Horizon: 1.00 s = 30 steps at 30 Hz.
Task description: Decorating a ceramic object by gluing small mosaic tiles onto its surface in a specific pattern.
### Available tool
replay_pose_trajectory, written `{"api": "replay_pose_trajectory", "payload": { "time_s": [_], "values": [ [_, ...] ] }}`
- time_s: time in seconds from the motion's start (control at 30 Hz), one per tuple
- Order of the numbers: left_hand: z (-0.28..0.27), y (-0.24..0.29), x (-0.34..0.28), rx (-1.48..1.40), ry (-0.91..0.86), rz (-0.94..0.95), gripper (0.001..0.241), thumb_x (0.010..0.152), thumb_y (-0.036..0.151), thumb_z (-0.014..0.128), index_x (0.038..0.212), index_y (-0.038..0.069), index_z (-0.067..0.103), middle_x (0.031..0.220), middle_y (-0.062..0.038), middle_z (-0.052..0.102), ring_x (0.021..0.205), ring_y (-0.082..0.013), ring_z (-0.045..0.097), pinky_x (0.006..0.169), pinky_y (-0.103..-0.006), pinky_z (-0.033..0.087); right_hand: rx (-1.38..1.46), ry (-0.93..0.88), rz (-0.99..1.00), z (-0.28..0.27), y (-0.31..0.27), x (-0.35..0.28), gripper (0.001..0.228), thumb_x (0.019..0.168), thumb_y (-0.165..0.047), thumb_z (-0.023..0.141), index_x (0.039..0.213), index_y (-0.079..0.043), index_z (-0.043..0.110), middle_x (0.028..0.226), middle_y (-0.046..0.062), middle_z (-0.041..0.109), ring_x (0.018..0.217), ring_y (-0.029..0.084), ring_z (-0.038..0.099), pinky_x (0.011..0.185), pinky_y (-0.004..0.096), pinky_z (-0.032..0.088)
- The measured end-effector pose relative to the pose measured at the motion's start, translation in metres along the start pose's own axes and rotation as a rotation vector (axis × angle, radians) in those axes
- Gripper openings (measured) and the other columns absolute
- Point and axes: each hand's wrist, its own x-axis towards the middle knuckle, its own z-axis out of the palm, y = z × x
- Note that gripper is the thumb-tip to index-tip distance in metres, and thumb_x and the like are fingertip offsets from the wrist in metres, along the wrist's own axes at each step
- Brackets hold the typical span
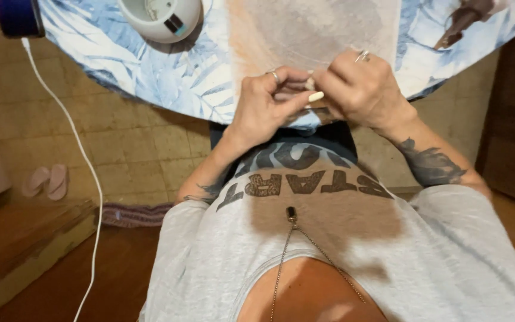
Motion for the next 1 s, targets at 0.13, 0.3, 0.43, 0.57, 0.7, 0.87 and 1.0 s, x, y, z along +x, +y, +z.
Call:
{"api": "replay_pose_trajectory", "payload": {
  "time_s": [0.13, 0.3, 0.43, 0.57, 0.7, 0.87, 1.0],
  "values": [
    [0.0, -0.001, 0.006, -0.126, -0.039, -0.104, 0.014, 0.071, 0.013, 0.069, 0.08, 0.004, 0.064, 0.065, -0.008, 0.064, 0.059, -0.0071, 0.058, 0.053, -0.0205, 0.052, -0.184, 0.101, -0.238, -0.015, -0.004, 0.009, 0.023, 0.088, -0.009, 0.04, 0.074, -0.005, 0.058, 0.059, 0.004, 0.035, 0.05, 0.018, 0.041, 0.046, 0.026, 0.036],
    [0.002, -0.012, 0.005, -0.085, -0.08, -0.096, 0.006, 0.074, 0.014, 0.066, 0.079, 0.01, 0.066, 0.062, -0.004, 0.065, 0.057, -0.0057, 0.058, 0.053, -0.0193, 0.049, -0.187, 0.138, -0.32, -0.019, -0.002, 0.003, 0.019, 0.086, -0.009, 0.048, 0.071, -0.005, 0.06, 0.057, 0.005, 0.036, 0.047, 0.018, 0.042, 0.045, 0.025, 0.038],
    [0.003, -0.012, 0.009, -0.027, -0.076, -0.041, 0.005, 0.075, 0.014, 0.063, 0.078, 0.011, 0.066, 0.063, -0.006, 0.065, 0.058, -0.0108, 0.061, 0.052, -0.0214, 0.049, -0.054, 0.085, -0.237, -0.032, 0.011, 0.005, 0.01, 0.083, -0.013, 0.056, 0.079, -0.006, 0.062, 0.056, 0.008, 0.039, 0.046, 0.024, 0.044, 0.042, 0.031, 0.039],
    [0.009, -0.014, 0.006, -0.079, -0.004, -0.021, 0.008, 0.077, 0.012, 0.061, 0.083, 0.007, 0.064, 0.068, -0.01, 0.065, 0.061, -0.0135, 0.062, 0.055, -0.0234, 0.051, 0.026, 0.066, 0.228, -0.065, 0.057, -0.012, 0.049, 0.079, -0.037, 0.073, 0.082, 0.007, 0.052, 0.07, 0.019, 0.048, 0.064, 0.036, 0.05, 0.061, 0.039, 0.041],
    [0.01, -0.017, 0.007, 0.17, 0.104, 0.254, 0.012, 0.08, 0.009, 0.056, 0.086, -0.001, 0.058, 0.078, -0.007, 0.063, 0.061, -0.0128, 0.059, 0.053, -0.0222, 0.047, -0.375, 0.209, 0.89, -0.061, 0.1, -0.049, 0.044, 0.091, -0.037, 0.058, 0.103, 0.004, 0.048, 0.088, 0.019, 0.047, 0.073, 0.033, 0.05, 0.06, 0.041, 0.04],
    [0.008, -0.017, 0.009, 0.483, 0.3, 0.487, 0.011, 0.08, 0.011, 0.062, 0.081, 0.005, 0.054, 0.079, -0.005, 0.06, 0.058, -0.0131, 0.061, 0.053, -0.0274, 0.047, -0.197, -0.037, 1.535, -0.056, 0.127, -0.058, 0.076, 0.071, -0.068, 0.051, 0.11, -0.003, 0.042, 0.107, 0.022, 0.052, 0.096, 0.034, 0.051, 0.077, 0.037, 0.04],
    [0.006, -0.013, 0.011, 0.579, 0.38, 0.594, 0.011, 0.079, 0.013, 0.066, 0.079, 0.004, 0.059, 0.079, -0.006, 0.06, 0.057, -0.0174, 0.058, 0.049, -0.0279, 0.048, 0.072, 0.213, 1.589, -0.052, 0.131, -0.064, 0.049, 0.065, -0.05, 0.062, 0.086, -0.005, 0.059, 0.08, 0.0, 0.053, 0.068, 0.011, 0.051, 0.057, 0.027, 0.042]
  ]
}}
